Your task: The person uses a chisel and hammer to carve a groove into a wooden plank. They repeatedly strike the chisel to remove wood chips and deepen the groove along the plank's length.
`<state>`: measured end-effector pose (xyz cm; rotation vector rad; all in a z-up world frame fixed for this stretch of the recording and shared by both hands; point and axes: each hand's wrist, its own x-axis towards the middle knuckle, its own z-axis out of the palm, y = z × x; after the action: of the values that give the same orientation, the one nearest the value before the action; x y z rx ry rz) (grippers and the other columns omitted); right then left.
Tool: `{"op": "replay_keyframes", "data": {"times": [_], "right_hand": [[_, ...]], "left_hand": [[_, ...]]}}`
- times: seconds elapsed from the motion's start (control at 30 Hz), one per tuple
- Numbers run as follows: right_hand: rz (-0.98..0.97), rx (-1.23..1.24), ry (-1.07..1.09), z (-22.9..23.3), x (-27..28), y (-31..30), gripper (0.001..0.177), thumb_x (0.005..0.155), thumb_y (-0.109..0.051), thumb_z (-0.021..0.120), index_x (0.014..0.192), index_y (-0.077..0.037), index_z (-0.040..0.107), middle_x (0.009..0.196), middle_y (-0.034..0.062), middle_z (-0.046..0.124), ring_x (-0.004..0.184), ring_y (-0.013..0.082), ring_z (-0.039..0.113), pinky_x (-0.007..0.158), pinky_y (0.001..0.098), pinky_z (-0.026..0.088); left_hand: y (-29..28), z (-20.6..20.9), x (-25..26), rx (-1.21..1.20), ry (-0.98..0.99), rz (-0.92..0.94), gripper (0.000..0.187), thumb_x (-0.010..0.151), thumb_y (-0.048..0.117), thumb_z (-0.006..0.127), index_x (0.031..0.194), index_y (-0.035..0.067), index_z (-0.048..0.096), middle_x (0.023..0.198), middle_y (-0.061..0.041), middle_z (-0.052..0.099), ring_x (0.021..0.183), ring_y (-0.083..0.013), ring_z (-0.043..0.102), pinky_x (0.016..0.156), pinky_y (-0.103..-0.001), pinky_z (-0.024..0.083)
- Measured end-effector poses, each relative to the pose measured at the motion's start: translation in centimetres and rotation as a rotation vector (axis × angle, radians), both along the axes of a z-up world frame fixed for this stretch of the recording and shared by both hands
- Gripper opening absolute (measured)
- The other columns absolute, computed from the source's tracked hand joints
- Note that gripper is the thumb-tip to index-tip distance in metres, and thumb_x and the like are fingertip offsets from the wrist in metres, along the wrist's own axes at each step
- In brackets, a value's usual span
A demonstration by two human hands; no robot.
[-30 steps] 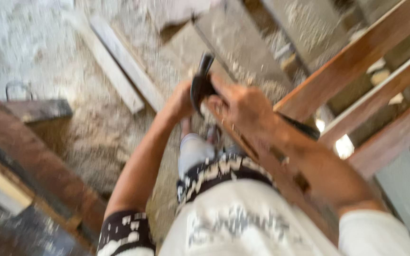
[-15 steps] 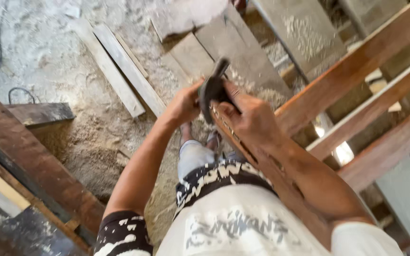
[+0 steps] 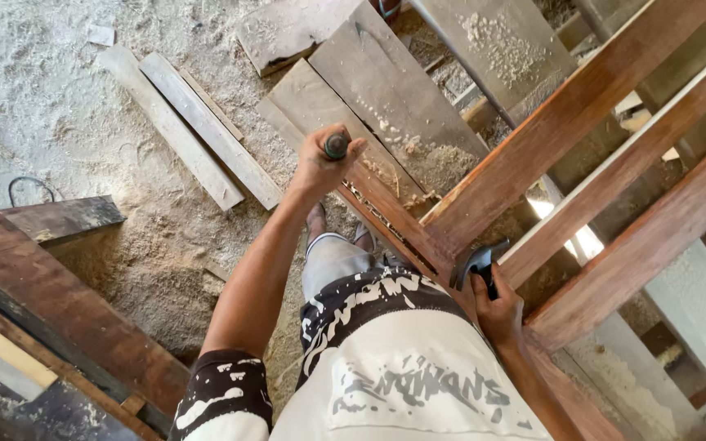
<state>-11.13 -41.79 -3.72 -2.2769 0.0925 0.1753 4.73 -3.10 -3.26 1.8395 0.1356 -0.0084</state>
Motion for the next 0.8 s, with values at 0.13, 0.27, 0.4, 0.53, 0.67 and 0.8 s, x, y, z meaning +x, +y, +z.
{"op": "replay_keyframes", "data": {"times": [0.13, 0.27, 0.4, 0.53, 0.67, 0.8], "right_hand": [[-0.058, 0.009, 0.023, -2.1, -1.6, -0.1, 0.039, 0.101, -0.028, 0.068, 0.132, -0.004, 0.067, 0.096, 0.0147, 0.073, 0.082, 0.0140, 0.066, 0.073, 0.0297, 0.053], [-0.061, -0.008, 0.041, -3.3, -1.2, -0.6, 0.039, 0.100, -0.029, 0.069, 0.129, -0.003, 0.069, 0.098, 0.0156, 0.075, 0.082, 0.0143, 0.067, 0.072, 0.0307, 0.054], [-0.049, 0.020, 0.032, -4.8, -2.2, -1.3, 0.044, 0.098, -0.029, 0.069, 0.133, -0.002, 0.065, 0.102, 0.0157, 0.074, 0.086, 0.0171, 0.070, 0.073, 0.0316, 0.055], [0.015, -0.035, -0.101, -5.7, -2.9, -1.8, 0.045, 0.100, -0.029, 0.070, 0.133, -0.001, 0.063, 0.109, 0.0205, 0.071, 0.094, 0.0225, 0.072, 0.078, 0.0336, 0.056], [0.063, 0.023, -0.186, -6.7, 0.7, -1.6, 0.037, 0.100, -0.028, 0.067, 0.129, -0.005, 0.067, 0.102, 0.0194, 0.072, 0.091, 0.0252, 0.072, 0.078, 0.0365, 0.055], [0.004, -0.051, -0.027, -4.9, -4.1, -2.1, 0.021, 0.105, -0.026, 0.068, 0.114, -0.006, 0.068, 0.096, 0.0206, 0.068, 0.083, 0.0315, 0.067, 0.074, 0.0378, 0.054]], "left_hand": [[0.6, -0.8, -0.6, -0.067, 0.093, -0.037, 0.035, 0.099, 0.022, 0.074, 0.075, 0.009, 0.052, 0.066, 0.003, 0.041, 0.061, -0.0099, 0.042, 0.053, -0.032, 0.033], [1.7, -0.6, -5.1, -0.174, -0.088, -0.052, 0.022, 0.101, 0.021, 0.072, 0.086, 0.008, 0.061, 0.083, 0.001, 0.058, 0.077, -0.0107, 0.056, 0.066, -0.033, 0.048], [0.9, 1.4, -4.3, -0.033, -0.013, 0.043, 0.025, 0.101, 0.025, 0.072, 0.086, 0.009, 0.061, 0.071, 0.000, 0.057, 0.067, -0.0113, 0.049, 0.058, -0.030, 0.039], [-3.0, 5.4, 0.9, 0.042, 0.264, 0.020, 0.024, 0.097, 0.030, 0.072, 0.085, 0.011, 0.066, 0.068, 0.002, 0.059, 0.060, -0.0119, 0.052, 0.054, -0.029, 0.045], [-2.4, 8.0, -0.4, -0.227, -0.174, -0.056, 0.027, 0.102, 0.027, 0.072, 0.087, 0.005, 0.067, 0.074, -0.003, 0.061, 0.069, -0.0117, 0.057, 0.061, -0.033, 0.046], [2.6, 6.3, -7.5, -0.133, -0.323, 0.203, 0.022, 0.105, 0.020, 0.073, 0.087, 0.009, 0.068, 0.073, -0.005, 0.058, 0.056, -0.0110, 0.051, 0.051, -0.026, 0.040]]}}
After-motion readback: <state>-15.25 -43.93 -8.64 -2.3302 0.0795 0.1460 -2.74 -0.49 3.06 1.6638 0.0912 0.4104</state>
